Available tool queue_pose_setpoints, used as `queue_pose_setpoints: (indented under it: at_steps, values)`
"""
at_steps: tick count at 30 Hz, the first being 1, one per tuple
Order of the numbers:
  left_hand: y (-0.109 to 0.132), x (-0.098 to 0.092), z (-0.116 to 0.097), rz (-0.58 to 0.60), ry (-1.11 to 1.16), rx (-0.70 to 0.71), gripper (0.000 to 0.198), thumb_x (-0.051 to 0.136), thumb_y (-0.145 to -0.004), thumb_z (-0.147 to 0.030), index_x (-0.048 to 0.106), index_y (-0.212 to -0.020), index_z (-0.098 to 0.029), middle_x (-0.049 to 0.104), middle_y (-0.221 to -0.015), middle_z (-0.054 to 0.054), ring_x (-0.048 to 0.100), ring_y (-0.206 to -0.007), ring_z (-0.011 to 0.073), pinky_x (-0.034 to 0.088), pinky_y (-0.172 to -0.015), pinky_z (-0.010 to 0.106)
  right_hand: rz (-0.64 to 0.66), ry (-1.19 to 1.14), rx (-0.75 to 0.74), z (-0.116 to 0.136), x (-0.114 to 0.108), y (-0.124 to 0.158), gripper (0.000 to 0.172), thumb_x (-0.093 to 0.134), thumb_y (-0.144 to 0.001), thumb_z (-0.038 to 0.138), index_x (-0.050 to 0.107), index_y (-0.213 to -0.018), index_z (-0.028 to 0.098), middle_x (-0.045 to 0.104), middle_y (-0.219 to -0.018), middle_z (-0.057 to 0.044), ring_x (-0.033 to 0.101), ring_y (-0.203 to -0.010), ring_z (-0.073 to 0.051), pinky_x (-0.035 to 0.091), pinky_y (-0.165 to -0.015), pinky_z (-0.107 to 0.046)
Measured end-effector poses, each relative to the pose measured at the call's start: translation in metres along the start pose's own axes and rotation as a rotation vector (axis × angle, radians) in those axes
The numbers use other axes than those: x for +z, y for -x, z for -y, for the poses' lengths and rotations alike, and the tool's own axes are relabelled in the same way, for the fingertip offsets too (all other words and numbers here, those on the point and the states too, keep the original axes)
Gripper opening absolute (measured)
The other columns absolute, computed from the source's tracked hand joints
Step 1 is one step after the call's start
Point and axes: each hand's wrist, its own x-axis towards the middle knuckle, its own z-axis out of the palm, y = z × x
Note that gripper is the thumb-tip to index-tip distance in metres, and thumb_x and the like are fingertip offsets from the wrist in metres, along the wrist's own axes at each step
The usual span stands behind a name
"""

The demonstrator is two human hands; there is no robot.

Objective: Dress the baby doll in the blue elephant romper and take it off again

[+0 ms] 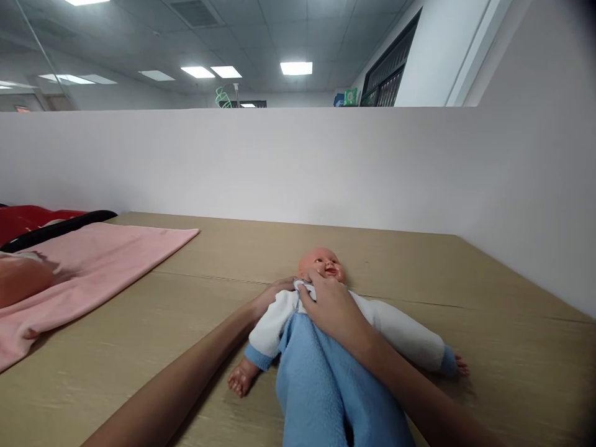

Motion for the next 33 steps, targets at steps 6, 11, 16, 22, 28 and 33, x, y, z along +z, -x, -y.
queue_pose_setpoints:
  at_steps: [6,11,16,22,28,33]
  values:
    - [0.012,0.0,-0.016,0.148,-0.031,-0.103,0.031,0.078,-0.092,-0.053,0.079,-0.102,-0.023,0.077,-0.106,0.007,0.071,-0.1,0.0251,0.056,-0.089,0.034,0.066,0.114,0.087,-0.009,-0.022,0.002,0.023,0.053,-0.108,0.03,0.068,-0.118,0.016,0.082,-0.105,-0.02,0.077,-0.095,-0.037,0.036,-0.065,-0.036]
    - [0.019,-0.016,-0.048,0.295,-0.475,-0.145,0.059,0.095,-0.076,-0.045,0.07,-0.126,-0.026,0.079,-0.115,0.006,0.073,-0.106,0.0266,0.055,-0.085,0.029,0.13,0.158,0.121,-0.018,-0.032,0.001,0.025,0.052,-0.107,0.028,0.072,-0.115,0.015,0.082,-0.111,-0.02,0.077,-0.099,-0.036,0.035,-0.066,-0.037]
    - [0.018,-0.025,-0.066,0.362,-0.762,-0.237,0.051,0.078,-0.09,-0.054,0.06,-0.128,-0.026,0.077,-0.103,0.003,0.072,-0.097,0.0272,0.052,-0.08,0.031,0.195,0.217,0.157,-0.024,-0.048,0.001,0.027,0.055,-0.104,0.027,0.075,-0.119,0.015,0.08,-0.124,-0.02,0.076,-0.108,-0.037,0.041,-0.074,-0.038]
    - [0.016,-0.025,-0.071,0.478,-0.944,-0.294,0.056,0.062,-0.099,-0.064,0.057,-0.141,-0.028,0.077,-0.121,0.005,0.071,-0.112,0.0295,0.052,-0.093,0.035,0.251,0.098,0.112,-0.027,-0.047,0.0,0.034,0.052,-0.108,0.042,0.076,-0.112,0.018,0.083,-0.112,-0.016,0.076,-0.104,-0.035,0.046,-0.079,-0.037]
    - [0.015,-0.027,-0.066,0.527,-0.888,-0.242,0.066,0.061,-0.1,-0.066,0.057,-0.156,-0.031,0.067,-0.157,0.006,0.064,-0.139,0.0327,0.047,-0.117,0.041,0.425,-0.335,0.058,-0.079,-0.069,0.022,0.053,0.061,-0.101,0.066,0.078,-0.129,0.024,0.079,-0.135,-0.011,0.072,-0.119,-0.037,0.054,-0.101,-0.046]
    - [0.013,-0.032,-0.059,0.526,-0.892,-0.266,0.069,0.062,-0.099,-0.068,0.057,-0.159,-0.032,0.065,-0.161,0.006,0.061,-0.144,0.0336,0.044,-0.122,0.045,0.232,-0.373,0.088,-0.142,-0.074,0.071,0.048,0.061,-0.099,0.07,0.076,-0.104,0.024,0.08,-0.103,-0.006,0.073,-0.097,-0.03,0.056,-0.087,-0.041]
